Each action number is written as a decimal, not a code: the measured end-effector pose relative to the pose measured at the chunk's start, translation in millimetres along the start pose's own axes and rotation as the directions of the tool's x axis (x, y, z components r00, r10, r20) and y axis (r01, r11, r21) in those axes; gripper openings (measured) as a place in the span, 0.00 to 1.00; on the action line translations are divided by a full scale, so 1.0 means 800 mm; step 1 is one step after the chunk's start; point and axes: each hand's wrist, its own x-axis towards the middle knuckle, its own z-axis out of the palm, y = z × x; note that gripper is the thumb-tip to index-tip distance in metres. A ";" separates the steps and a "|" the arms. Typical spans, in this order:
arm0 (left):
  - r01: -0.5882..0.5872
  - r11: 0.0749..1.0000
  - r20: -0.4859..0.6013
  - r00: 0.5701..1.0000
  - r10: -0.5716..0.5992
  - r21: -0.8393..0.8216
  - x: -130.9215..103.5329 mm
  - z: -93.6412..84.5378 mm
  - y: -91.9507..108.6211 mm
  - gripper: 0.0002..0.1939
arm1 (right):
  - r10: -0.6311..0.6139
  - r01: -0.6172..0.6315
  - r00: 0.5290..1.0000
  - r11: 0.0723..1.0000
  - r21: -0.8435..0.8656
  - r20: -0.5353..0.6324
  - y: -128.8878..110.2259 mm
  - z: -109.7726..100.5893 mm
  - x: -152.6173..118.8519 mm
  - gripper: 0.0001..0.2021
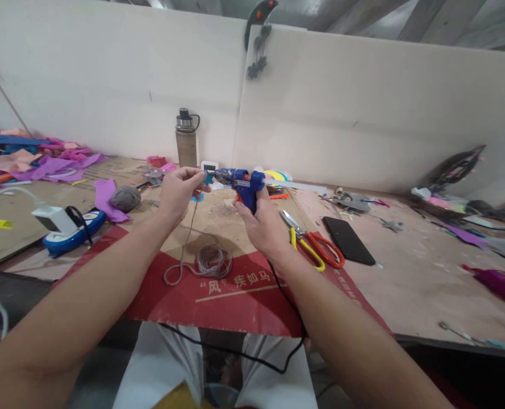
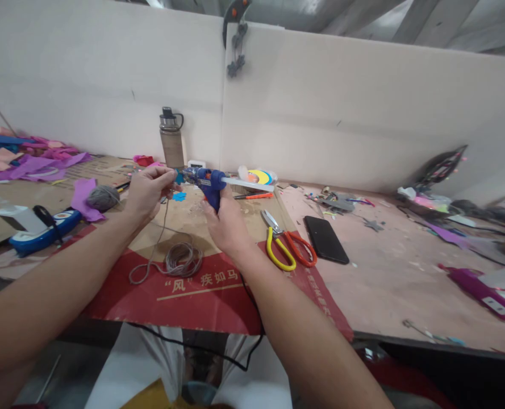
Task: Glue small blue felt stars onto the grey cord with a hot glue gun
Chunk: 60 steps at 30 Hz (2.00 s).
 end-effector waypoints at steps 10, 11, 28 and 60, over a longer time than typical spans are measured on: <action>-0.005 0.999 -0.002 1.000 0.005 0.031 -0.002 0.003 0.002 0.08 | -0.001 0.001 1.000 0.999 -0.048 0.018 -0.002 -0.001 -0.002 0.26; -0.005 0.999 -0.001 1.000 0.005 0.033 -0.002 0.003 0.003 0.08 | -0.001 0.002 1.000 0.999 -0.047 0.018 -0.003 -0.001 -0.002 0.26; -0.034 0.999 -0.002 0.999 0.034 0.038 -0.001 0.003 0.002 0.06 | -0.057 0.058 0.998 0.995 -0.083 0.010 0.003 0.003 -0.003 0.25; -0.002 0.999 0.002 1.000 0.002 0.051 -0.004 0.006 0.006 0.06 | -0.090 0.089 0.996 0.992 -0.091 0.001 0.003 0.005 -0.003 0.26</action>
